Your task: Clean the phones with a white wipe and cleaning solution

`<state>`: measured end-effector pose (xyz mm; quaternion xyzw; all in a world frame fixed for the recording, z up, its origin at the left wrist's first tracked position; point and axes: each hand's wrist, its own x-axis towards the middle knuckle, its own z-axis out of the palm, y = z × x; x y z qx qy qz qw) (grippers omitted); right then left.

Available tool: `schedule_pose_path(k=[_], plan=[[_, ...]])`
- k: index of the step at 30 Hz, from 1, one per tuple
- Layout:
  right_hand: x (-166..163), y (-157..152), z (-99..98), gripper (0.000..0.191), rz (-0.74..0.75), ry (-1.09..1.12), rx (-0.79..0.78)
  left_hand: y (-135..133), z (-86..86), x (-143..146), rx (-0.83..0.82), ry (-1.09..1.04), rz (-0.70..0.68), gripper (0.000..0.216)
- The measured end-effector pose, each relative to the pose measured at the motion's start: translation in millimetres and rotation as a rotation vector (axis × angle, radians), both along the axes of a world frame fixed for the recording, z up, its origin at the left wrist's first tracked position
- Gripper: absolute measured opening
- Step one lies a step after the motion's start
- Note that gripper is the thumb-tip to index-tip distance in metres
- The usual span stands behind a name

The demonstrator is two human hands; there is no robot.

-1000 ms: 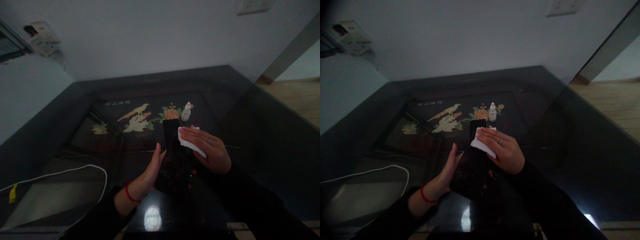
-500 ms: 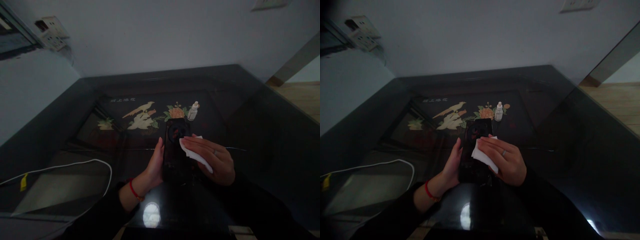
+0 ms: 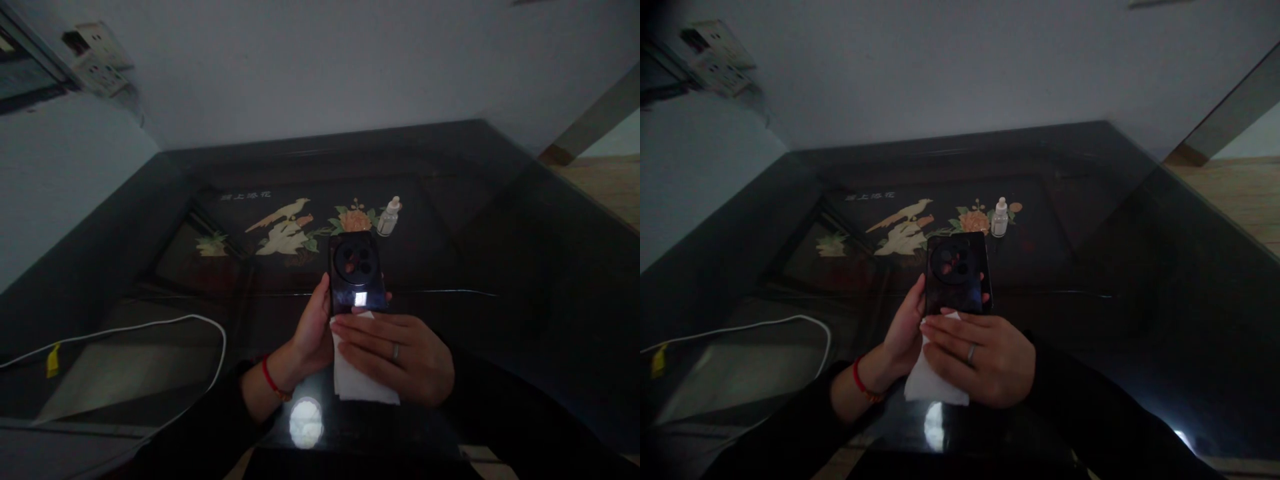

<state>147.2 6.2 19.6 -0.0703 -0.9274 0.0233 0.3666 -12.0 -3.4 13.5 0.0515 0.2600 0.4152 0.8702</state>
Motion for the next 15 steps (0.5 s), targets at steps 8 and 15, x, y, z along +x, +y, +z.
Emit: schedule_pose_path(k=[8, 15], plan=[[-7, 2, -8.0, 0.029, -0.095, -0.031, -0.021, 3, -1.4, -4, -0.071, 0.002, -0.020, 0.070], [-7, -3, -7.5, 0.025, 0.008, -0.001, 0.018, 11, 7.3, -2, -0.024, 0.066, 0.148, 0.068]])
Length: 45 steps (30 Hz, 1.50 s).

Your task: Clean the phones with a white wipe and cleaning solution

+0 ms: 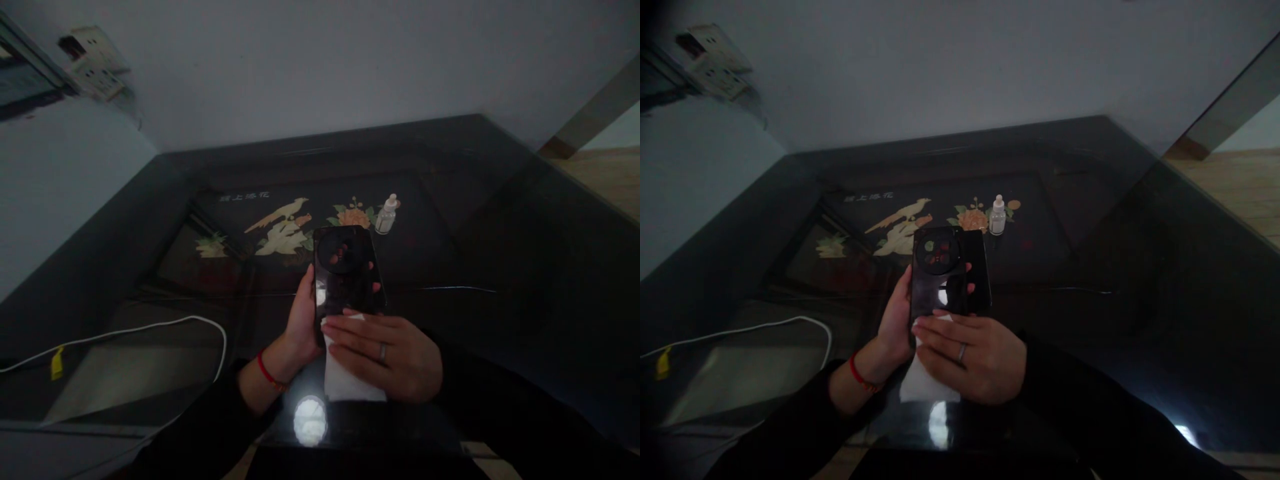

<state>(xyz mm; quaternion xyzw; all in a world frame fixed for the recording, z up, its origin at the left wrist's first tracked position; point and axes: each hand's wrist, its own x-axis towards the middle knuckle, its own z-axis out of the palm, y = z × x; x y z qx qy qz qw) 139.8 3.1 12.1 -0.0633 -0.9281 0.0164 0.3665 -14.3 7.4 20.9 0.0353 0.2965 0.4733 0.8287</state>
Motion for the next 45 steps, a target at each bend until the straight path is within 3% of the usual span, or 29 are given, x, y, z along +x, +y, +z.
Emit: schedule_pose_path(k=[5, 12, 14, 20, 27, 33, 40, 45], plan=[[4, 12, -0.4, 0.031, -0.182, 0.028, -0.057, -4, -5.6, -1, -0.047, 0.068, 0.005, 0.060], [-7, -10, -0.6, 0.022, 0.050, -0.025, 0.017, -3, -10.3, -1, 0.075, -0.025, -0.077, 0.070], [-4, -10, -0.6, 0.020, 0.058, 0.003, 0.020, -3, -8.7, -1, 0.089, -0.060, -0.114, 0.075], [10, 7, 2.3, 0.027, -0.187, 0.040, -0.038, -3, -0.9, -2, -0.041, -0.029, -0.074, 0.066], [9, -5, 0.4, 0.020, 0.013, 0.030, 0.012, 0, 1.5, -6, 0.029, 0.052, 0.010, 0.066], [28, 17, 2.8, 0.028, -0.218, 0.052, -0.032, -1, -0.6, -5, -0.013, 0.053, -0.004, 0.060], [18, -4, 2.6, 0.020, 0.008, 0.016, 0.009, 0, 1.5, -7, 0.119, -0.036, -0.080, 0.073], [47, 14, 10.2, 0.036, -0.186, 0.164, -0.176, -4, -0.2, -8, 0.115, -0.049, -0.120, 0.068]])
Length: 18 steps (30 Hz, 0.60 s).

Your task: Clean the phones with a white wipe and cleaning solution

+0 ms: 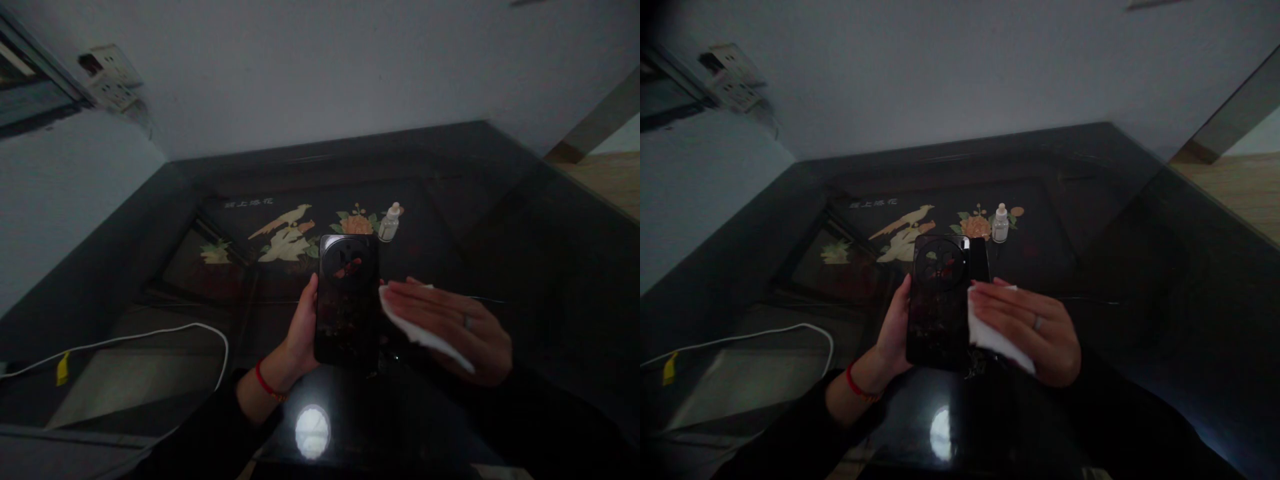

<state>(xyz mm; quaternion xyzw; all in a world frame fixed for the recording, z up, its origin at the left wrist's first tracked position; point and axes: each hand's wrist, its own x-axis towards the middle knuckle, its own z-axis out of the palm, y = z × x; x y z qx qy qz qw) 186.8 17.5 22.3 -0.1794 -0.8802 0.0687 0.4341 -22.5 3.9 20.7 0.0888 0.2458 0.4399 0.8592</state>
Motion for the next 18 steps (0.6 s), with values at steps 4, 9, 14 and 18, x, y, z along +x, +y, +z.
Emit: schedule_pose_path(k=[4, 9, 14, 18], plan=[[12, 6, 4.2, 0.037, -0.189, 0.171, -0.195, -4, -4.3, -1, 0.075, -0.060, -0.132, 0.075], [-1, -2, 1.8, 0.030, -0.419, 0.284, -0.392, -6, -6.6, -1, 0.085, -0.010, -0.176, 0.074], [-7, 2, 7.1, 0.033, -0.361, 0.277, -0.287, -10, -11.0, 4, 0.011, 0.015, -0.168, 0.065], [-16, 5, 4.3, 0.041, -0.208, 0.112, -0.112, -15, -17.6, 13, -0.082, 0.108, -0.164, 0.054]])
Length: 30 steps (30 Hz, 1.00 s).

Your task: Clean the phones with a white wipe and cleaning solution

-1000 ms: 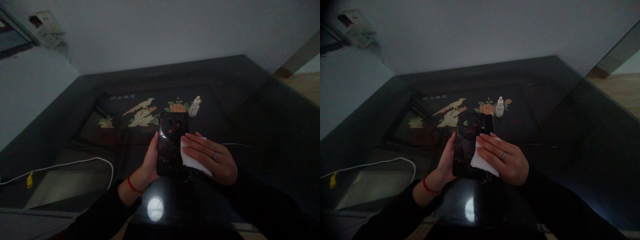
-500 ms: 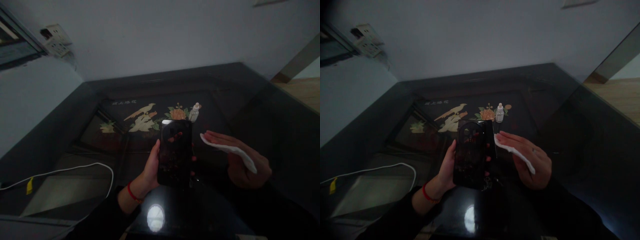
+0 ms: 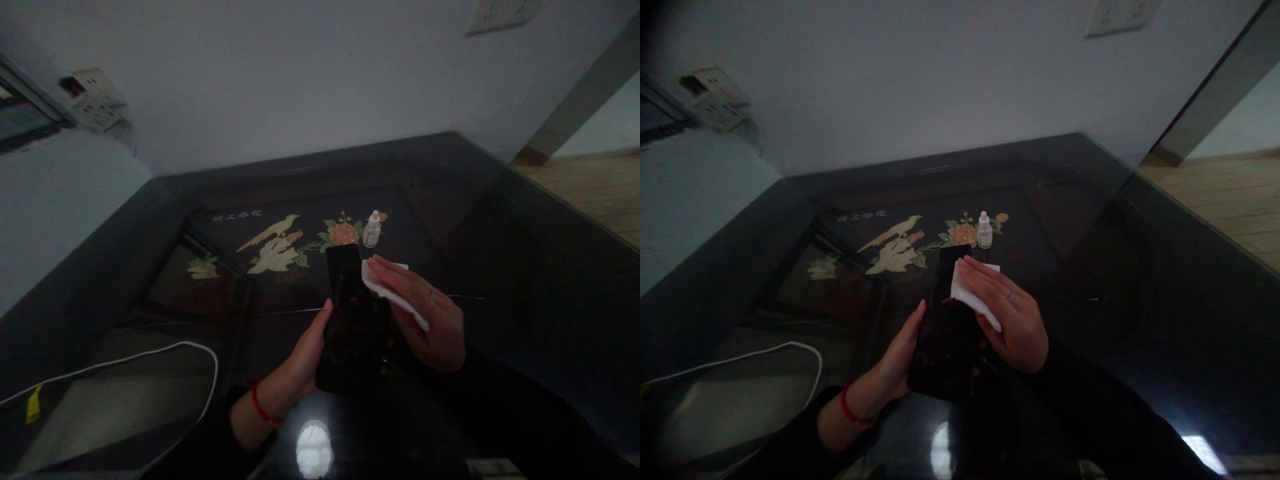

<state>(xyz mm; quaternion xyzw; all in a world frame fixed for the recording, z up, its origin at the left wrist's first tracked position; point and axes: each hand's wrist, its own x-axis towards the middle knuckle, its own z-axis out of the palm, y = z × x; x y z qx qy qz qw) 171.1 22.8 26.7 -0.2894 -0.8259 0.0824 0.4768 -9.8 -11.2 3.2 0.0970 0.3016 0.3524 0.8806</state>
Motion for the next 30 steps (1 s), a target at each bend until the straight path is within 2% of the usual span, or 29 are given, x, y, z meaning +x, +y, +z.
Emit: schedule_pose_path(k=[4, 6, 11, 13, 17, 23, 27, 30], plan=[[-8, -1, -7.6, 0.038, 0.159, -0.190, 0.181, -2, -3.0, 1, 0.001, 0.038, 0.099, 0.043], [-8, 0, -8.7, 0.035, 0.203, -0.251, 0.222, -2, -2.6, 0, 0.006, 0.039, 0.123, 0.041], [-2, 5, -4.5, 0.037, 0.103, -0.218, 0.208, -1, -1.4, 2, 0.020, 0.050, 0.216, 0.035], [-3, 5, -3.3, 0.037, 0.100, -0.209, 0.210, -1, -2.0, 4, 0.018, 0.052, 0.225, 0.035], [-5, 2, -3.2, 0.034, 0.207, -0.266, 0.225, -1, -3.9, 5, 0.016, 0.066, 0.230, 0.035], [-4, 5, -2.9, 0.038, 0.101, -0.197, 0.193, -4, -6.3, 7, 0.006, 0.092, 0.213, 0.034], [-12, -1, -3.6, 0.031, 0.203, -0.228, 0.223, -5, -6.9, 1, -0.016, 0.118, 0.196, 0.031], [-12, -5, -6.0, 0.029, 0.249, -0.262, 0.263, -1, -2.3, -2, -0.071, 0.135, 0.171, 0.042]])
